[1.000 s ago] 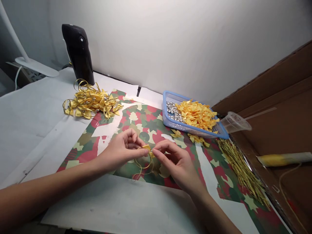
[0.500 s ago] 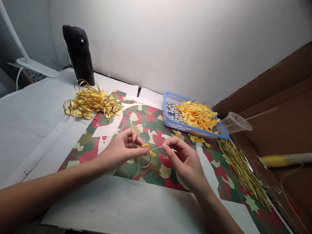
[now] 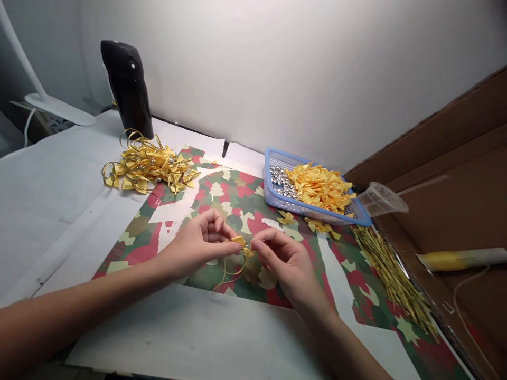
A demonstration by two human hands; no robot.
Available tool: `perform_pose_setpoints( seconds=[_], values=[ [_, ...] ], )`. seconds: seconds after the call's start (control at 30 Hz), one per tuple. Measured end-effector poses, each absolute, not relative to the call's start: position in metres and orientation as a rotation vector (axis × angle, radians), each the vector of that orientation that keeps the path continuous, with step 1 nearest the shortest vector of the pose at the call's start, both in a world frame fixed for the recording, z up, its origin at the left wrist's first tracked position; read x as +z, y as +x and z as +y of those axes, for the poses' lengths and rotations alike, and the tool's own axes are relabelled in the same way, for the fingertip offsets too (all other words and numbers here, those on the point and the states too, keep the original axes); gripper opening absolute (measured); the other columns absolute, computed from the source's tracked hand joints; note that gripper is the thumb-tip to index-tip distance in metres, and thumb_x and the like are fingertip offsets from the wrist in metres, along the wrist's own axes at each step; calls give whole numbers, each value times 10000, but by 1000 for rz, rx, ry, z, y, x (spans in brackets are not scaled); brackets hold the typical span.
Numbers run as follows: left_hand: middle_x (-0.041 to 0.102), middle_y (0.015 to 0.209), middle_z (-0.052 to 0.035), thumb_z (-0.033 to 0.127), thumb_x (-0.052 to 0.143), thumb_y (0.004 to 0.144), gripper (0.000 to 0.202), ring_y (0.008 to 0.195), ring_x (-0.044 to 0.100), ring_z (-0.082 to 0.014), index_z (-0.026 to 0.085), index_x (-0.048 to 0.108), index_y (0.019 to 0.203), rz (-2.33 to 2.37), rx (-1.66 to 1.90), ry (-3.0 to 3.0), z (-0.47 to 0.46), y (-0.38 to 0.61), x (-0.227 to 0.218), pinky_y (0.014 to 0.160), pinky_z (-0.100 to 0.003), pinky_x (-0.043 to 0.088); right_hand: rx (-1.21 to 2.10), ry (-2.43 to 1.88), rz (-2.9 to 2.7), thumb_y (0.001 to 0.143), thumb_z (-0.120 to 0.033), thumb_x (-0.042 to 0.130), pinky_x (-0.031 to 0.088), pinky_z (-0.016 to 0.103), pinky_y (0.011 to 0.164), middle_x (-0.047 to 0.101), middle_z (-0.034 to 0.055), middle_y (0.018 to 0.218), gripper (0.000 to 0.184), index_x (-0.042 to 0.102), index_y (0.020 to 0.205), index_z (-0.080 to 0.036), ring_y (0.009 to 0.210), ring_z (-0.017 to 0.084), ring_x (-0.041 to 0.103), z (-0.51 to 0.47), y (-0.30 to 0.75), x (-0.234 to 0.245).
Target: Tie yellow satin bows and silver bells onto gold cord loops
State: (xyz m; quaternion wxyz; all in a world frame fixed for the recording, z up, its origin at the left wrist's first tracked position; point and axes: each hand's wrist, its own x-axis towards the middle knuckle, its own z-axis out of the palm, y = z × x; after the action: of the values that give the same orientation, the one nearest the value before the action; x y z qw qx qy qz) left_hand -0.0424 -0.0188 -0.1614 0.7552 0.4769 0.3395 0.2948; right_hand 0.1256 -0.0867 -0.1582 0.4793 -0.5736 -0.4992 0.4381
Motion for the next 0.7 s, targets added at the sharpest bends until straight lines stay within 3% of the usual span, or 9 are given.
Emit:
perform_pose_setpoints(
  seconds=[0.23, 0.43, 0.7],
  values=[
    [654, 742, 33, 129, 760, 636, 424, 686, 633, -100, 196, 342, 661, 749, 654, 1029, -19, -43, -161, 656, -229, 484, 1047, -1389, -1026, 728, -452, 701, 305, 199, 415, 503, -38, 581, 282, 634, 684, -181, 457, 61, 352, -85, 128, -161],
    [653, 731, 28, 133, 769, 617, 434, 654, 614, -93, 196, 341, 648, 741, 653, 1006, -19, -42, -157, 637, -226, 483, 1217, -1302, -945, 613, -394, 787, 452, 234, 510, 686, 24, 786, 245, 718, 767, -216, 538, 95, 505, -84, 122, -167],
    [639, 721, 37, 123, 765, 602, 433, 653, 608, -93, 195, 340, 637, 765, 670, 992, -18, -41, -156, 633, -229, 473, 1115, -1322, -880, 641, -402, 775, 460, 248, 539, 689, 14, 680, 189, 730, 687, -224, 583, 125, 554, -85, 119, -172]
  ],
)
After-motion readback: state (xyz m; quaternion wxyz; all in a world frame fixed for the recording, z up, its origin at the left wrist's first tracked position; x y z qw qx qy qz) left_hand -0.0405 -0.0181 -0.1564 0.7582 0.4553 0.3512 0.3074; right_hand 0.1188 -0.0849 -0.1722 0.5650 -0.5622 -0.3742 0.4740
